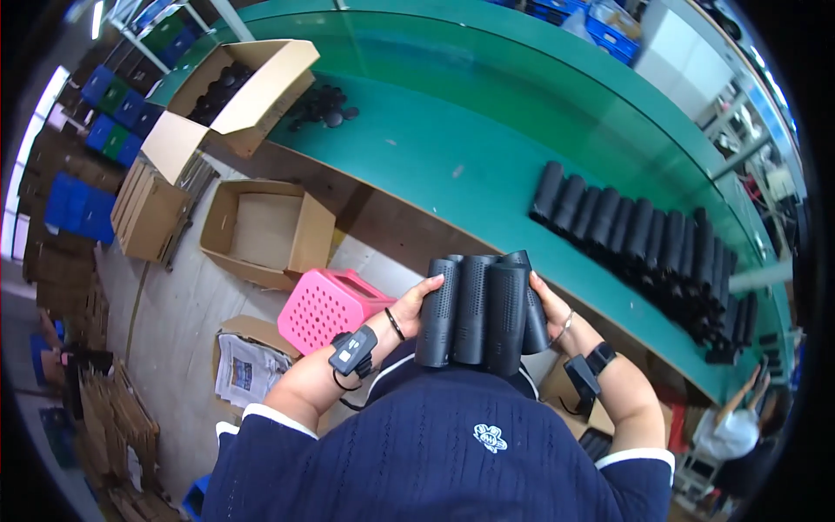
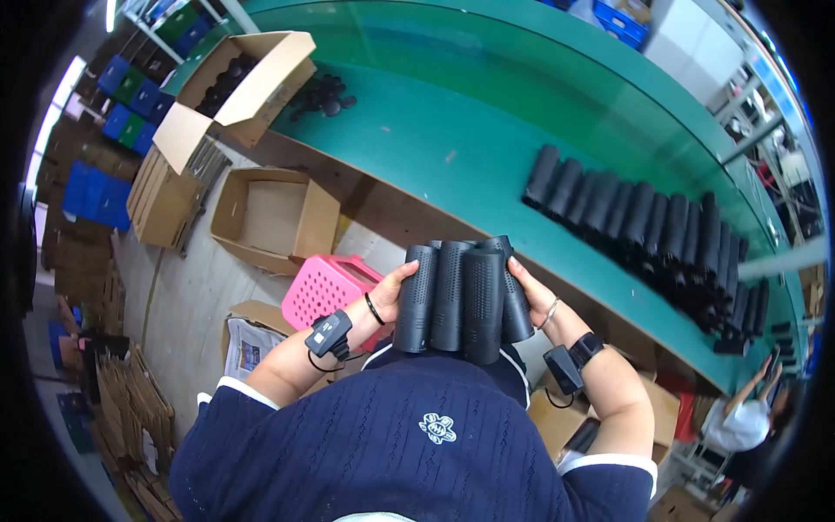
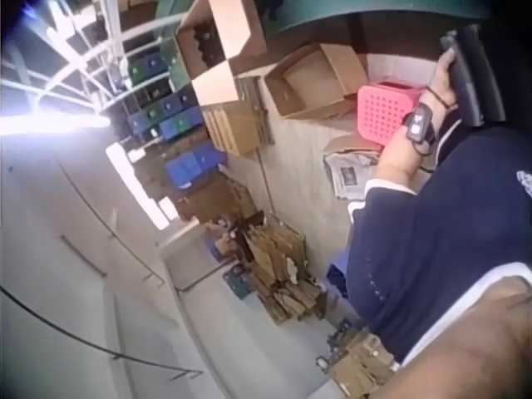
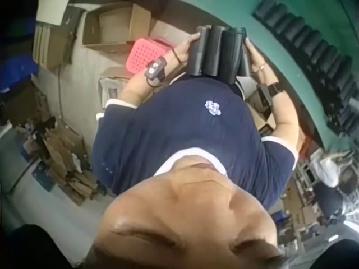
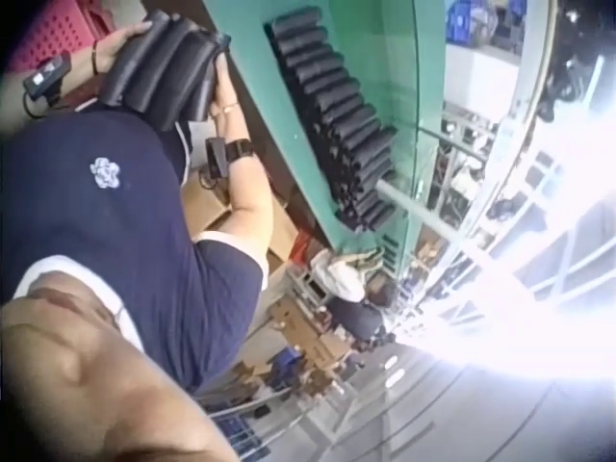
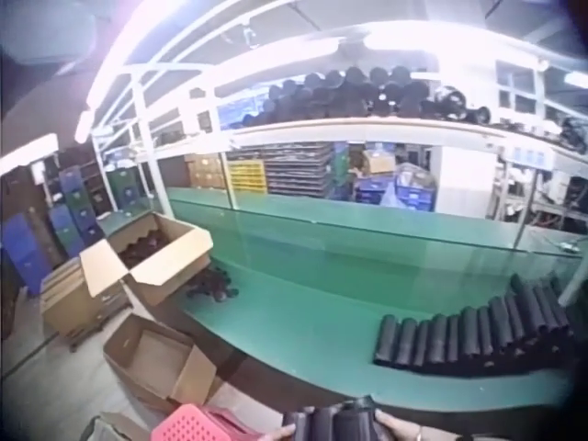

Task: The person removes black cylinders from a cardboard box, places them on a green workbench, and fits black caps onto the ends of the cylinders by hand. The person then gathers the capped cylinders and places them into a different cardboard box.

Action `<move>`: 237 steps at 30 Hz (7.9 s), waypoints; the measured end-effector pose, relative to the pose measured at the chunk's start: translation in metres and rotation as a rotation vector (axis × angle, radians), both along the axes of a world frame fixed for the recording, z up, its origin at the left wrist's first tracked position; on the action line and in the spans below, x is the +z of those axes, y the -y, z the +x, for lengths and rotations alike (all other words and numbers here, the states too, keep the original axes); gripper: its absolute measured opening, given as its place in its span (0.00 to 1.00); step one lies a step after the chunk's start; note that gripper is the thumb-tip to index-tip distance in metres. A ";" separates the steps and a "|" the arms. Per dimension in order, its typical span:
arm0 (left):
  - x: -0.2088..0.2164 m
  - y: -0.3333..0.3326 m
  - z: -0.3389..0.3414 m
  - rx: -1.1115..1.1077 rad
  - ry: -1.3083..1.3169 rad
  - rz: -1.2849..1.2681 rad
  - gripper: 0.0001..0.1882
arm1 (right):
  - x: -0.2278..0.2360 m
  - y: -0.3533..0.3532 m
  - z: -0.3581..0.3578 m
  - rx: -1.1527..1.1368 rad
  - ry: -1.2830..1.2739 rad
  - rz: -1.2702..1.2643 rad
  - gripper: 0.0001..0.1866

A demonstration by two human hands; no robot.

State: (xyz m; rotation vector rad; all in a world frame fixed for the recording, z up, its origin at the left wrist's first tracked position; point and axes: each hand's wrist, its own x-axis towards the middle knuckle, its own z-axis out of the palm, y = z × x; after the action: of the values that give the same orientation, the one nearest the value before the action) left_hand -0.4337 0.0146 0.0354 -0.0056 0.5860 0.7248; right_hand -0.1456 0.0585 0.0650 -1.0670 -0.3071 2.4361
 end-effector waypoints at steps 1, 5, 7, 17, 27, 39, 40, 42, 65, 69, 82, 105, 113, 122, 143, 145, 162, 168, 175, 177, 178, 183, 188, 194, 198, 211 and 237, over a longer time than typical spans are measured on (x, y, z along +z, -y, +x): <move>0.002 -0.018 -0.005 0.001 -0.025 -0.020 0.28 | 0.003 -0.023 -0.005 0.019 0.002 0.013 0.32; 0.003 -0.089 -0.025 0.078 -0.033 -0.013 0.27 | 0.001 -0.110 -0.026 0.094 0.013 0.008 0.34; -0.004 -0.130 -0.039 0.054 -0.003 0.000 0.27 | -0.001 -0.146 -0.041 0.100 0.000 -0.028 0.35; -0.031 -0.351 -0.128 -0.137 0.013 -0.011 0.27 | -0.027 -0.300 -0.125 -0.132 0.041 -0.013 0.34; -0.046 -0.508 -0.186 -0.397 -0.037 0.023 0.22 | -0.046 -0.380 -0.197 -0.399 0.076 -0.012 0.35; -0.096 -0.534 -0.228 -0.364 -0.070 -0.101 0.23 | -0.098 -0.364 -0.169 -0.646 0.220 0.013 0.33; -0.095 -0.535 -0.229 -0.371 -0.086 -0.104 0.23 | -0.102 -0.361 -0.163 -0.644 0.220 0.001 0.33; -0.093 -0.538 -0.230 -0.427 -0.154 -0.120 0.24 | -0.105 -0.360 -0.155 -0.577 0.182 0.045 0.34; -0.096 -0.532 -0.232 -0.432 -1.696 0.932 0.52 | -0.087 -0.312 -0.124 -0.660 0.836 0.576 0.45; -0.070 -0.525 -0.220 -0.255 -1.918 1.037 0.47 | -0.093 -0.299 -0.119 -0.682 0.898 0.679 0.42; -0.010 -0.445 0.002 -0.500 -0.588 1.827 0.43 | -0.072 -0.274 -0.109 -0.579 1.066 0.793 0.44; -0.026 -0.411 0.063 -0.592 -0.573 1.634 0.37 | -0.032 -0.246 -0.077 -0.566 0.895 0.843 0.38; -0.030 -0.399 0.053 -0.540 -0.613 1.649 0.37 | -0.012 -0.250 -0.080 -0.333 1.097 1.024 0.38; -0.024 -0.386 0.047 -0.528 -0.658 1.517 0.36 | -0.014 -0.245 -0.093 -0.330 1.273 1.006 0.35; -0.026 -0.396 0.044 -0.617 -0.530 1.419 0.35 | -0.020 -0.236 -0.080 -0.505 0.754 0.846 0.26; -0.023 -0.396 0.045 -0.588 -0.547 1.474 0.36 | -0.025 -0.237 -0.074 -0.454 0.778 0.889 0.22; -0.032 -0.387 0.044 -0.537 -0.581 1.541 0.36 | -0.015 -0.236 -0.088 -0.344 1.212 1.073 0.35; -0.026 -0.392 0.039 -0.575 -0.574 1.622 0.36 | -0.009 -0.237 -0.089 -0.257 1.129 0.898 0.40; -0.026 -0.391 0.038 -0.602 -0.555 1.605 0.37 | -0.012 -0.228 -0.092 -0.312 1.083 1.055 0.42; -0.028 -0.392 0.038 -0.613 -0.562 1.615 0.38 | -0.008 -0.231 -0.092 -0.350 1.029 1.051 0.35; -0.028 -0.394 0.039 -0.624 -0.563 1.628 0.39 | -0.011 -0.232 -0.090 -0.350 1.027 1.054 0.35; -0.028 -0.389 0.057 -0.669 -0.424 1.492 0.33 | -0.021 -0.228 -0.080 -0.536 0.953 0.840 0.23; -0.031 -0.383 0.052 -0.636 -0.417 1.250 0.24 | -0.031 -0.235 -0.088 -0.637 0.975 0.958 0.21; -0.050 -0.399 0.044 -0.792 -0.325 1.078 0.25 | -0.029 -0.246 -0.091 -0.776 0.545 0.478 0.11; -0.039 -0.379 0.048 -0.684 -0.441 1.179 0.24 | -0.034 -0.251 -0.096 -0.845 0.801 0.794 0.04; -0.021 -0.384 0.044 -0.544 -0.453 1.175 0.20 | -0.099 -0.251 -0.099 -0.114 1.156 1.022 0.53; -0.014 -0.447 0.028 -0.538 -0.804 1.468 0.43 | -0.095 -0.466 0.110 -0.342 1.674 0.440 0.35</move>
State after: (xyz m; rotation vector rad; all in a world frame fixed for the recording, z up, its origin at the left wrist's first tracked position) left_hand -0.4052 0.4618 0.0212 1.8015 0.6399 0.4607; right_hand -0.0361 0.5243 -0.0297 -2.3362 -0.9480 0.5999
